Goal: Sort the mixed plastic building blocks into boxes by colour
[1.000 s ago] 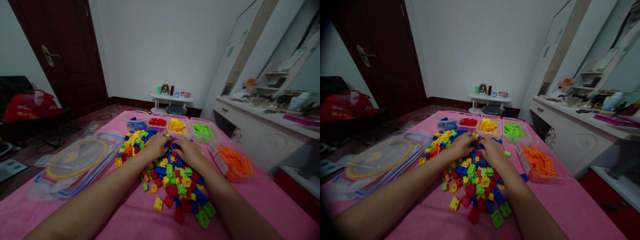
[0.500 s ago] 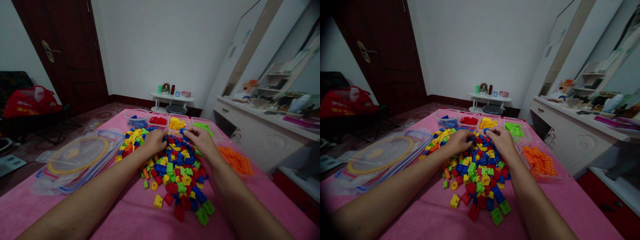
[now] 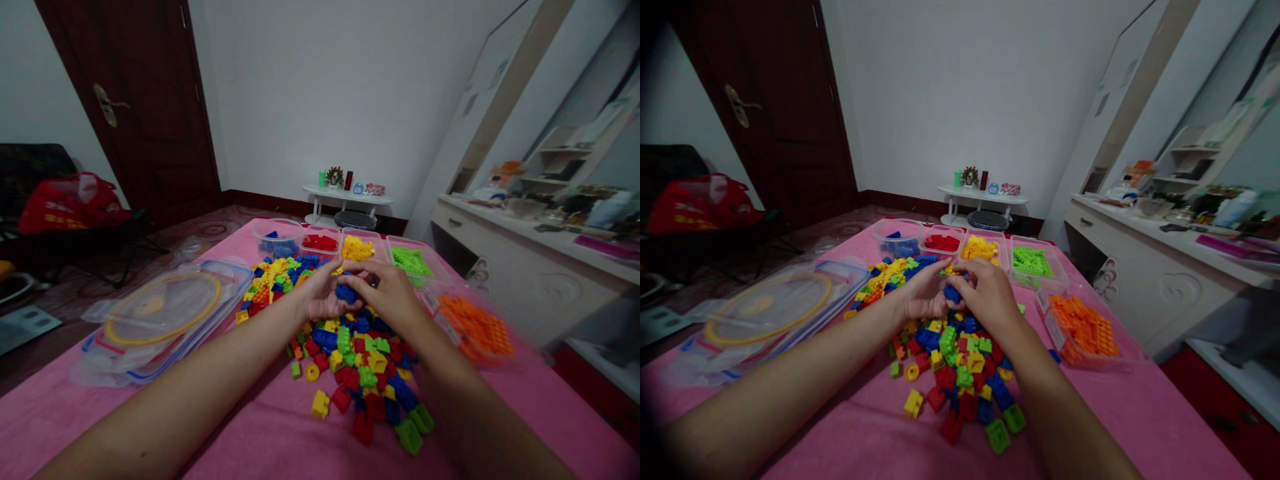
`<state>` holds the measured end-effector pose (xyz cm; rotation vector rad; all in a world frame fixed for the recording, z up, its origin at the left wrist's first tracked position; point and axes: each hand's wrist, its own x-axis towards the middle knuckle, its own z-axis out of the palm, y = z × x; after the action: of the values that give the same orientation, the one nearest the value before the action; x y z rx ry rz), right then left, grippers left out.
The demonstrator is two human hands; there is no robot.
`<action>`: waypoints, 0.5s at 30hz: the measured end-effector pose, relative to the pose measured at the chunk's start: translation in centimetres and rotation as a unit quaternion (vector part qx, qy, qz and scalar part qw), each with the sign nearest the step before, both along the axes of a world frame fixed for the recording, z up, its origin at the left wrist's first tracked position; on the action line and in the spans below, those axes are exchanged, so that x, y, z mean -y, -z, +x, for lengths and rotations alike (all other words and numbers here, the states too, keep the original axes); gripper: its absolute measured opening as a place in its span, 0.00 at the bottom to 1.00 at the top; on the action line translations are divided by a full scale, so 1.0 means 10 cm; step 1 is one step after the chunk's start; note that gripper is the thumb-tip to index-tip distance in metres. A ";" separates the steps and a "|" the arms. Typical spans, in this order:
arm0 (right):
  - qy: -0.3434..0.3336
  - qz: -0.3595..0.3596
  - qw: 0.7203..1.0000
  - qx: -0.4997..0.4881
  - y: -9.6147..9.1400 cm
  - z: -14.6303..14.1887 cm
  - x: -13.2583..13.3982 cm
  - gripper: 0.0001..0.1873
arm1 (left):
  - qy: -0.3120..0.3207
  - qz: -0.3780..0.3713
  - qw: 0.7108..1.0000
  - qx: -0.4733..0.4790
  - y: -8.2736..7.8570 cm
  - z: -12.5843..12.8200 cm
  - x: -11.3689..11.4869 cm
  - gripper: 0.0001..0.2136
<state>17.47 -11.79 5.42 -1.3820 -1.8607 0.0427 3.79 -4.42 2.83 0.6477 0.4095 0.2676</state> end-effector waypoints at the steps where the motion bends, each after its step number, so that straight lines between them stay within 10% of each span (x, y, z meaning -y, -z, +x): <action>1: 0.004 0.009 1.000 -0.001 -0.01 0.00 0.01 0.10 | 0.002 -0.015 1.000 0.011 0.02 0.01 0.01 0.16; 5: 0.031 0.047 0.998 -0.029 -0.08 0.03 0.03 0.08 | -0.046 -0.040 0.998 0.026 -0.01 0.00 -0.07 0.10; 9: 0.059 0.053 0.995 -0.061 -0.12 0.07 0.03 0.09 | -0.232 0.052 0.971 -0.029 -0.25 -0.21 -0.54 0.12; 12: 0.063 0.045 0.995 -0.064 -0.11 0.08 0.03 0.09 | -0.427 0.241 0.848 -0.203 -0.49 -0.48 -1.07 0.13; 15: 0.060 0.038 0.996 -0.062 -0.09 0.09 0.02 0.10 | -0.485 0.285 0.783 -0.267 -0.65 -0.76 -1.47 0.13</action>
<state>18.34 -11.94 6.31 -1.4030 -1.6579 -0.0030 -3.81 10.33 9.36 1.0743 1.2425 1.2505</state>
